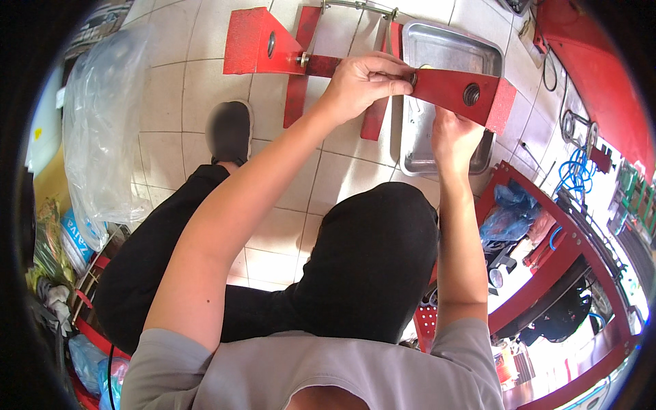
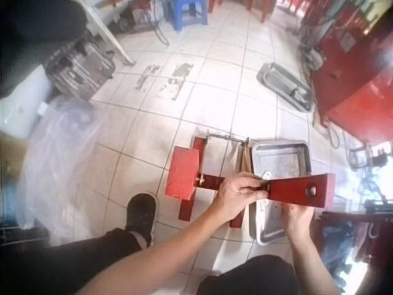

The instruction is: The person sits on a red stool in a workshop and uses a wrench to tighten bolts on a gold-colored metal bracket. They rotate the bracket to access different fasteners and then place the assembled part onto a red metal stand on the floor.

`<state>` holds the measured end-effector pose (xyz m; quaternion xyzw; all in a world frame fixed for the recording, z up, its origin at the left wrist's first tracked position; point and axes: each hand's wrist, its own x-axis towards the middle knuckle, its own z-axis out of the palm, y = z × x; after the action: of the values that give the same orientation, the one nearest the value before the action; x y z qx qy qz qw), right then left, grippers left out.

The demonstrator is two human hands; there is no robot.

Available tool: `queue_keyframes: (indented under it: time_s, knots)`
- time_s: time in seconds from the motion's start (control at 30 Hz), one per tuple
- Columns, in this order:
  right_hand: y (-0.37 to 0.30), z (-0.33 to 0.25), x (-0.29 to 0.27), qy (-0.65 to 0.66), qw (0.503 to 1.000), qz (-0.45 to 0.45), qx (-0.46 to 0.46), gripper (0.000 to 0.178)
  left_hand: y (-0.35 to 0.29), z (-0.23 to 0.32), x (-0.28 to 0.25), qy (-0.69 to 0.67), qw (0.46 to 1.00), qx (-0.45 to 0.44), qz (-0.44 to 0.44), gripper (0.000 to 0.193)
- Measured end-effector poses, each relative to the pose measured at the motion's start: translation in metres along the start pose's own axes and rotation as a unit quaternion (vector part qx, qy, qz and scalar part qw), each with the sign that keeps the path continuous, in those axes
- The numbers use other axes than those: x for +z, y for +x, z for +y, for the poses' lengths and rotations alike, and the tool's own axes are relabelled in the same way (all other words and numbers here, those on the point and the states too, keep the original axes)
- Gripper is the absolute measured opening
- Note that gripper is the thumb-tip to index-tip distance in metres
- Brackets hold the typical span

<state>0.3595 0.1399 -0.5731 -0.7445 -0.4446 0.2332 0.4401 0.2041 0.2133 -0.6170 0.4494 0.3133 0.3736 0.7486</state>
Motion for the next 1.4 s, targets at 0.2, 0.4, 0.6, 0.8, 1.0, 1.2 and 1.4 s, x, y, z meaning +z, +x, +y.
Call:
queue_keyframes:
  time_s: [0.2,0.4,0.6,0.8,1.0,1.2,1.4]
  knots:
    - [0.001,-0.013,-0.001,0.034,0.995,-0.013,0.089,0.006,-0.005,0.002,0.001,-0.005,1.000,-0.007,0.013,0.024]
    - [0.003,-0.004,-0.001,-0.045,0.997,-0.018,-0.064,0.005,-0.005,-0.002,0.002,-0.010,1.000,0.008,0.013,0.025]
    - [0.009,-0.003,0.000,-0.058,0.989,-0.020,-0.135,0.005,-0.009,0.000,0.006,-0.081,0.996,-0.012,0.031,0.025]
    - [0.005,-0.007,-0.003,-0.036,0.999,-0.021,0.003,0.008,-0.031,-0.013,0.032,0.112,0.973,0.102,0.176,0.024]
    - [-0.008,-0.009,0.008,-0.015,1.000,0.012,0.003,0.008,-0.045,-0.006,0.052,0.203,0.934,0.195,0.218,0.034]
    - [0.000,-0.012,0.001,0.168,0.974,-0.051,0.146,0.011,-0.039,-0.009,0.050,0.215,0.927,0.208,0.226,0.033]
    - [-0.002,-0.004,-0.003,-0.052,0.998,-0.027,-0.001,0.011,-0.038,-0.011,0.051,0.210,0.925,0.191,0.254,0.028]
